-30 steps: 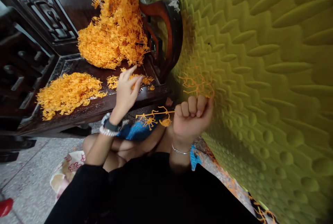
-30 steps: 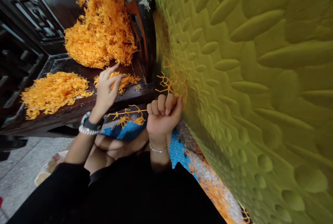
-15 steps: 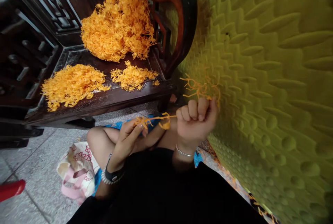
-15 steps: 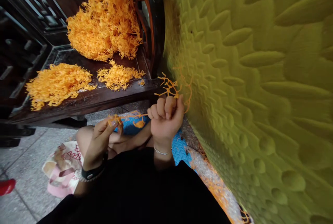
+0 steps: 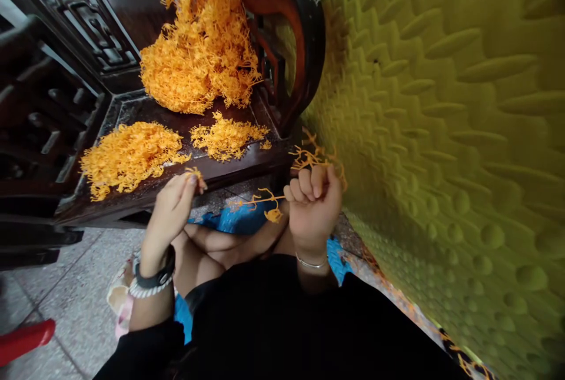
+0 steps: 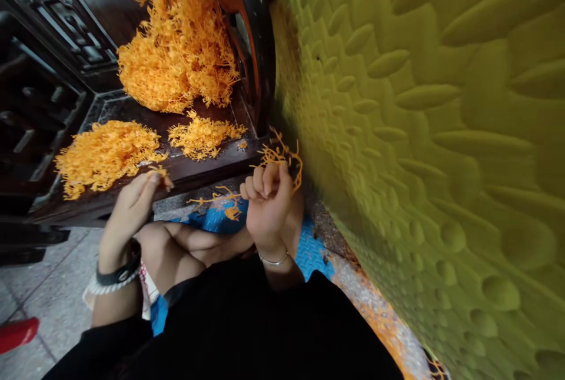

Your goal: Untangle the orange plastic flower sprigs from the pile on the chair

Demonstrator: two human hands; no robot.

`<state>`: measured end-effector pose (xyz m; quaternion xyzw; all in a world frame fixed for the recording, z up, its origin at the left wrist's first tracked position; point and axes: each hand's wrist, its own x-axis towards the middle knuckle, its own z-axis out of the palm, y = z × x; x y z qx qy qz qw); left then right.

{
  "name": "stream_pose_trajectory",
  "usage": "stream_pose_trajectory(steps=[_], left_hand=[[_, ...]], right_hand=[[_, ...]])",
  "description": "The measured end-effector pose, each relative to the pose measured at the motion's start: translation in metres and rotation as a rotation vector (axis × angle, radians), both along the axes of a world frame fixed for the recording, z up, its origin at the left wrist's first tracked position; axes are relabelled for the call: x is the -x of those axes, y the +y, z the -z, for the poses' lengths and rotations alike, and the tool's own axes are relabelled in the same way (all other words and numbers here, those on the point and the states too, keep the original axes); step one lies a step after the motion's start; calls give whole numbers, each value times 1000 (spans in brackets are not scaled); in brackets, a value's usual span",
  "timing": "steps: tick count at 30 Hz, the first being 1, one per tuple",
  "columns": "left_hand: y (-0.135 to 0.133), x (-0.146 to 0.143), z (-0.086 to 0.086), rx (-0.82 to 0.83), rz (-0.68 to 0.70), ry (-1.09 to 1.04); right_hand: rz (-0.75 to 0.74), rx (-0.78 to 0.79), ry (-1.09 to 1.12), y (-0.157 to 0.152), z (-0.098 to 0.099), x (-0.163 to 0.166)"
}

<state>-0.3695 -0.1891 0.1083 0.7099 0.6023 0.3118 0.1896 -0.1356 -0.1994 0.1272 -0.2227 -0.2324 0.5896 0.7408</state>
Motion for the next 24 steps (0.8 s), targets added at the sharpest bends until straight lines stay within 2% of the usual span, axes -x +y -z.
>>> stream_pose_trajectory(steps=[2, 5, 9, 13, 16, 19, 21, 24], left_hand=[[27, -17, 7, -5, 103, 42], [61, -45, 16, 22, 176, 120], [94, -79, 24, 79, 160, 197], [111, -97, 31, 40, 79, 187], [111, -100, 36, 4, -21, 168], [97, -100, 39, -84, -77, 41], [78, -99, 41, -133, -83, -162], [42, -100, 52, -102, -136, -618]], right_hand=[[86, 41, 31, 5, 7, 3], [141, 56, 46, 5, 15, -2], [192, 40, 107, 2, 23, -10], [238, 68, 164, 3, 31, -15], [245, 100, 167, 6, 36, -16], [220, 73, 146, 10, 38, -15], [212, 32, 118, 12, 38, -14], [246, -9, 95, 12, 33, -9]])
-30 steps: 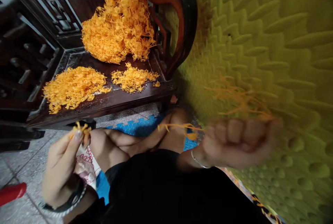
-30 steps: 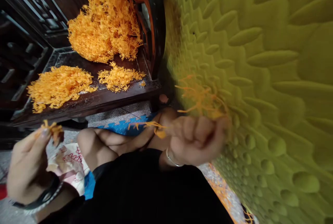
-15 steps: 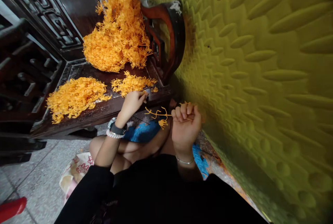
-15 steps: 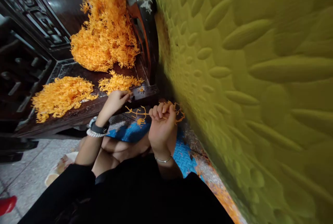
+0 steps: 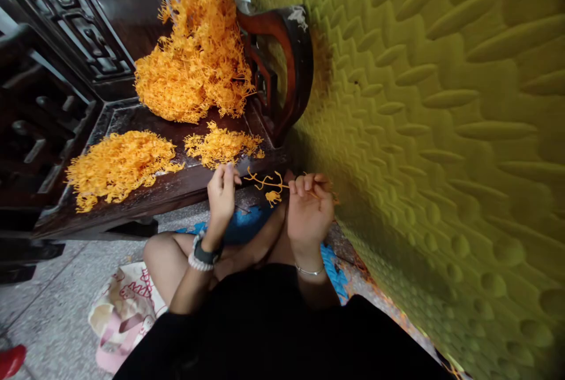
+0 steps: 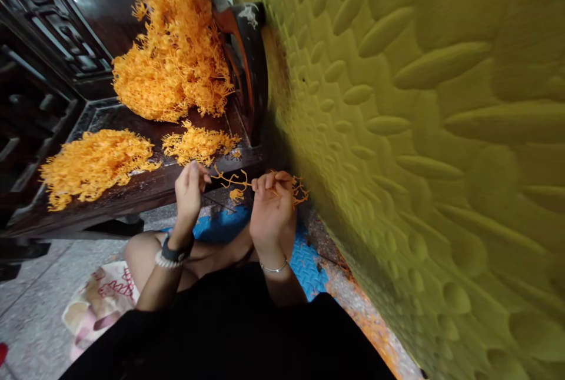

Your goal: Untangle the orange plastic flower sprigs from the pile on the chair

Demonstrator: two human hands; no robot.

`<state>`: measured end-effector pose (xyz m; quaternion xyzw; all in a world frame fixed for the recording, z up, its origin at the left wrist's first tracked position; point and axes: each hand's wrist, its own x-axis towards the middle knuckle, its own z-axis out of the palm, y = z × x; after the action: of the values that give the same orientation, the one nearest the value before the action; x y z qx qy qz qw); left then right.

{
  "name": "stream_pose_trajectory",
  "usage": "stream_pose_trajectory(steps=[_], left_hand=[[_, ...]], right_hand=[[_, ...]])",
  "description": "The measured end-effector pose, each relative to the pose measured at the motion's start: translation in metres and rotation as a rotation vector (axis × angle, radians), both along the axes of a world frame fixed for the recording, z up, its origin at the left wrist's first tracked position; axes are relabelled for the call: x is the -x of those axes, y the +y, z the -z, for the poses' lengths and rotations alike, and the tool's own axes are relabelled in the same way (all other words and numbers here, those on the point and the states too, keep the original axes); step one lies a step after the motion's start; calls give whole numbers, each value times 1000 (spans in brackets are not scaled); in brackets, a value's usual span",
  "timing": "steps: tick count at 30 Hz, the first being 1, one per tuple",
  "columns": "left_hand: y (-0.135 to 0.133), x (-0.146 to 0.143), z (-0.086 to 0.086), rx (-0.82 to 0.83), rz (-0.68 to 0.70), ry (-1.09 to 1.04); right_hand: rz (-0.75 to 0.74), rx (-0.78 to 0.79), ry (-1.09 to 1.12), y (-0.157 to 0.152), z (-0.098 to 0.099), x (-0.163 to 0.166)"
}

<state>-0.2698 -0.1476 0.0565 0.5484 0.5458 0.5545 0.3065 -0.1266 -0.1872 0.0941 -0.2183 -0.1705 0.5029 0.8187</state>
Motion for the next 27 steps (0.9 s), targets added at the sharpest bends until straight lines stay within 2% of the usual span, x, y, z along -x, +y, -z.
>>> stream_pose_trajectory(steps=[2, 4, 6, 8, 12, 15, 17, 20, 23, 27], left_hand=[[-25, -4, 10, 91, 41, -265], [-46, -10, 18, 230, 208, -400], [-59, -15, 20, 324, 401, -429], [-66, -17, 16, 321, 476, -402], [-79, -5, 1, 270, 507, -262], [-97, 12, -10, 337, 727, -105], [-110, 21, -18, 360, 839, -18], [-120, 28, -30, 340, 839, 78], [-119, 26, -37, 341, 805, 131], [-116, 29, -35, 328, 760, 117]], right_hand=[[23, -2, 2, -1, -4, 7], [6, -6, 11, -4, -6, 16], [-43, -12, 10, -6, -6, 26], [-92, -5, -7, -9, -5, 32], [-213, 45, -73, -13, -6, 23], [-294, 2, -112, -20, -9, 5], [-292, -80, -124, -25, -11, -4], [-263, -135, -121, -30, -9, -6], [-242, -76, -125, -29, -4, 1], [-211, 37, -180, -21, 3, 2]])
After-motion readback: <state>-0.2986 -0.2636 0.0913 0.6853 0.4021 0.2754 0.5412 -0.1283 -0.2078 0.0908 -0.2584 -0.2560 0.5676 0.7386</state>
